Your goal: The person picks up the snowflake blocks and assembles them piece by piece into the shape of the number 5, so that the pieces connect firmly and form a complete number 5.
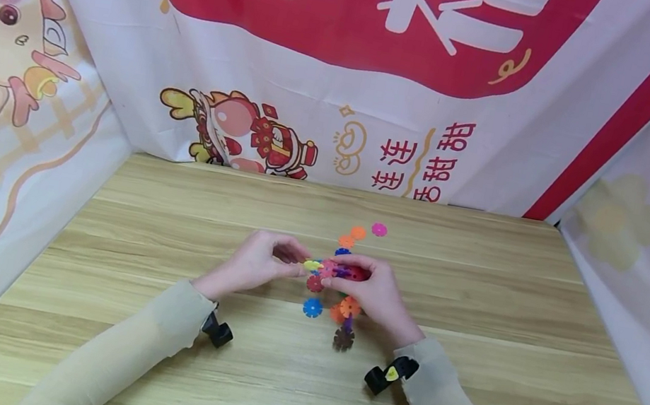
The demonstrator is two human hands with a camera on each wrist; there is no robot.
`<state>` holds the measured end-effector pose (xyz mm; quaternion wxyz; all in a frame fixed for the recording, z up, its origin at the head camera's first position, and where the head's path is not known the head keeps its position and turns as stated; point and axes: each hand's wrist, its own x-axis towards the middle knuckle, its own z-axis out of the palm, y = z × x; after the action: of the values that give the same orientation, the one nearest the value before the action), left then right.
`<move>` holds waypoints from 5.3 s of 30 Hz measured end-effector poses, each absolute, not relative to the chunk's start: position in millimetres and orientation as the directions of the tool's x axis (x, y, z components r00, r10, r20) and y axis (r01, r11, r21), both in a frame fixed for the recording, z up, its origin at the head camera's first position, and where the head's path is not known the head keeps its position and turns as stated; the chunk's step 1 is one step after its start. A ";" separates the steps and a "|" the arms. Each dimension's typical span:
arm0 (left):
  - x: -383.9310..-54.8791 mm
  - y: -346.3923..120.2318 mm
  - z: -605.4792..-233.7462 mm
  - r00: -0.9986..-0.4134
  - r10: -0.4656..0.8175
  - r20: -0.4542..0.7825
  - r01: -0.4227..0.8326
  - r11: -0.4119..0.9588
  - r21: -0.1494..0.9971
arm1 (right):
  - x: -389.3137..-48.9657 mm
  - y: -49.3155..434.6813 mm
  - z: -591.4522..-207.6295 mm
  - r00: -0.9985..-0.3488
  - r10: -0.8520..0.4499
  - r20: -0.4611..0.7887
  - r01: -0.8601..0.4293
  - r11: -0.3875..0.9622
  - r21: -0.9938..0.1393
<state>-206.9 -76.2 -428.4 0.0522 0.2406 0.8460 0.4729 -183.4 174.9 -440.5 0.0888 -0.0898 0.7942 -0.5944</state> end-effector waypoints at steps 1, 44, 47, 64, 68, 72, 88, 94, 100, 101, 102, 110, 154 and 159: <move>-209.8 -76.2 -429.6 -0.878 0.462 0.129 0.358 0.452 0.817 | -183.6 175.6 -440.2 -0.967 -0.251 -0.031 -0.042 0.278 -0.960; -254.0 -49.8 -445.0 -0.837 0.542 -0.074 0.337 0.618 0.710 | -185.0 179.5 -441.8 -0.966 -0.259 -0.002 -0.079 0.302 -0.950; -252.9 -51.7 -446.1 -0.832 0.551 -0.067 0.329 0.586 0.741 | -185.2 179.7 -441.8 -0.965 -0.261 -0.008 -0.072 0.295 -0.953; -227.9 -77.6 -436.4 -0.879 0.477 0.034 0.295 0.485 0.823 | -185.5 183.5 -440.4 -0.966 -0.258 -0.028 -0.052 0.296 -0.954; -221.5 -82.4 -431.1 -0.876 0.480 0.044 0.302 0.476 0.826 | -185.9 184.2 -441.4 -0.968 -0.248 -0.028 -0.051 0.306 -0.951; -215.8 -86.7 -428.9 -0.875 0.482 0.048 0.302 0.464 0.832 | -186.6 184.9 -442.6 -0.970 -0.243 -0.025 -0.054 0.310 -0.949; -206.5 -92.6 -423.0 -0.862 0.507 0.029 0.227 0.334 0.915 | -183.8 182.6 -440.5 -0.966 -0.259 -0.013 -0.071 0.313 -0.947; -204.9 -91.2 -420.3 -0.874 0.486 0.010 0.207 0.354 0.912 | -183.3 181.2 -440.5 -0.962 -0.274 -0.005 -0.078 0.291 -0.953; -203.3 -89.2 -418.3 -0.882 0.472 0.008 0.202 0.361 0.910 | -183.9 179.0 -444.1 -0.962 -0.273 0.018 -0.096 0.274 -0.957; -203.0 -89.1 -418.1 -0.882 0.471 0.008 0.202 0.363 0.910 | -183.9 178.5 -444.7 -0.962 -0.273 0.021 -0.098 0.272 -0.957; -203.0 -88.9 -418.3 -0.883 0.470 0.008 0.202 0.364 0.909 | -184.1 178.1 -445.4 -0.962 -0.274 0.022 -0.099 0.271 -0.957; -202.7 -88.7 -419.6 -0.882 0.471 0.006 0.197 0.358 0.913 | -183.1 175.4 -447.8 -0.969 -0.245 0.014 -0.089 0.296 -0.951; -197.9 -76.5 -422.3 -0.889 0.456 0.038 0.198 0.308 0.931 | -184.4 168.0 -449.3 -0.944 -0.307 0.125 -0.195 0.209 -0.958; -198.2 -78.2 -421.9 -0.880 0.473 0.044 0.215 0.313 0.925 | -184.5 171.5 -446.8 -0.948 -0.305 0.095 -0.172 0.239 -0.956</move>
<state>-198.2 -78.2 -421.9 0.1185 0.2147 0.8015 0.5454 -184.5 171.5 -446.8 0.0554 -0.1520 0.7852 -0.5977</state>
